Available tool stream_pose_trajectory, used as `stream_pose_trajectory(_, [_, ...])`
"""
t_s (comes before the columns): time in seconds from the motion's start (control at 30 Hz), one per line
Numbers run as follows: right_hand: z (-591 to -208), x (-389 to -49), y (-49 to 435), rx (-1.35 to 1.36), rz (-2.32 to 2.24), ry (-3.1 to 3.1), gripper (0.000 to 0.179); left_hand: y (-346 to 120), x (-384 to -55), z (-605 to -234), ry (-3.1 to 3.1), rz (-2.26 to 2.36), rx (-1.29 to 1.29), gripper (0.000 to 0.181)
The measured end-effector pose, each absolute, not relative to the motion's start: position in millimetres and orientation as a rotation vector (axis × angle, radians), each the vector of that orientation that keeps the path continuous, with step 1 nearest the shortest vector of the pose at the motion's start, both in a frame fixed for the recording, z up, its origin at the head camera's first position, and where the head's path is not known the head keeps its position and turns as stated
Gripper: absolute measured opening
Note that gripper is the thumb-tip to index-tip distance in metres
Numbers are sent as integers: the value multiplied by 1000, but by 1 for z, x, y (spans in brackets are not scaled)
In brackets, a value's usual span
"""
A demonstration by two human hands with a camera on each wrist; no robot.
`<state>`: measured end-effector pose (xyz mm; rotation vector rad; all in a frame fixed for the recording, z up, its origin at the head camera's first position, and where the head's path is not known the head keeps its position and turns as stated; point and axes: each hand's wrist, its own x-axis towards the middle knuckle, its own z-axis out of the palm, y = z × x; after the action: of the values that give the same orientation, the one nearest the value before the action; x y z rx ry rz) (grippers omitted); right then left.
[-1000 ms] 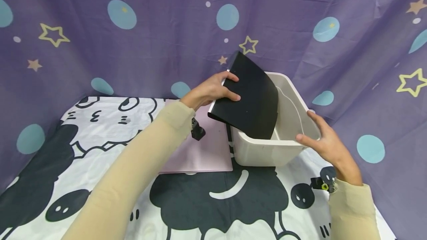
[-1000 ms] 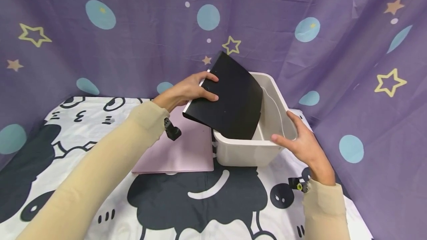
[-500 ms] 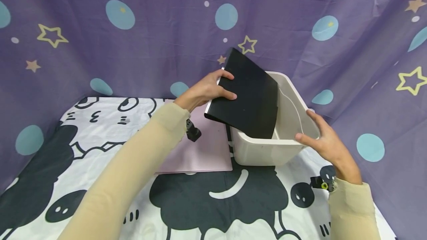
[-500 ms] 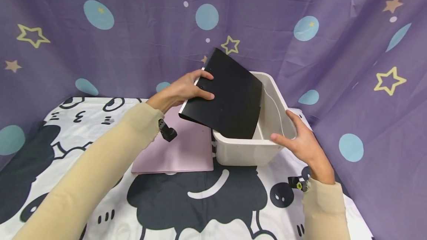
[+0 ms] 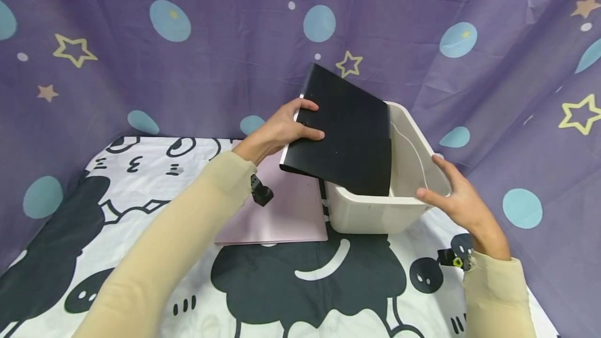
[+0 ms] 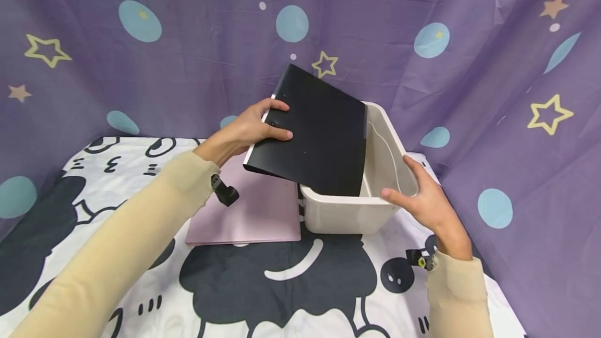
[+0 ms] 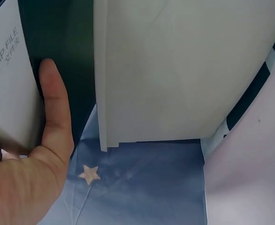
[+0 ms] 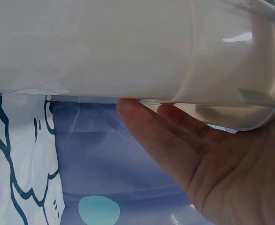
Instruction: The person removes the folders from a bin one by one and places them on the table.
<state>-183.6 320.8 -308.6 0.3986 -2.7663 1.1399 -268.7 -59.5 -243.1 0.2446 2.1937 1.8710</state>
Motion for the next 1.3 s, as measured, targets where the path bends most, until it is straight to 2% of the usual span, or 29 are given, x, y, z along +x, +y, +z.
stream_pose_trajectory(1.3, [-308, -184, 320, 425, 1154, -2751, 89, -93, -243, -255, 2223, 1986, 139, 68])
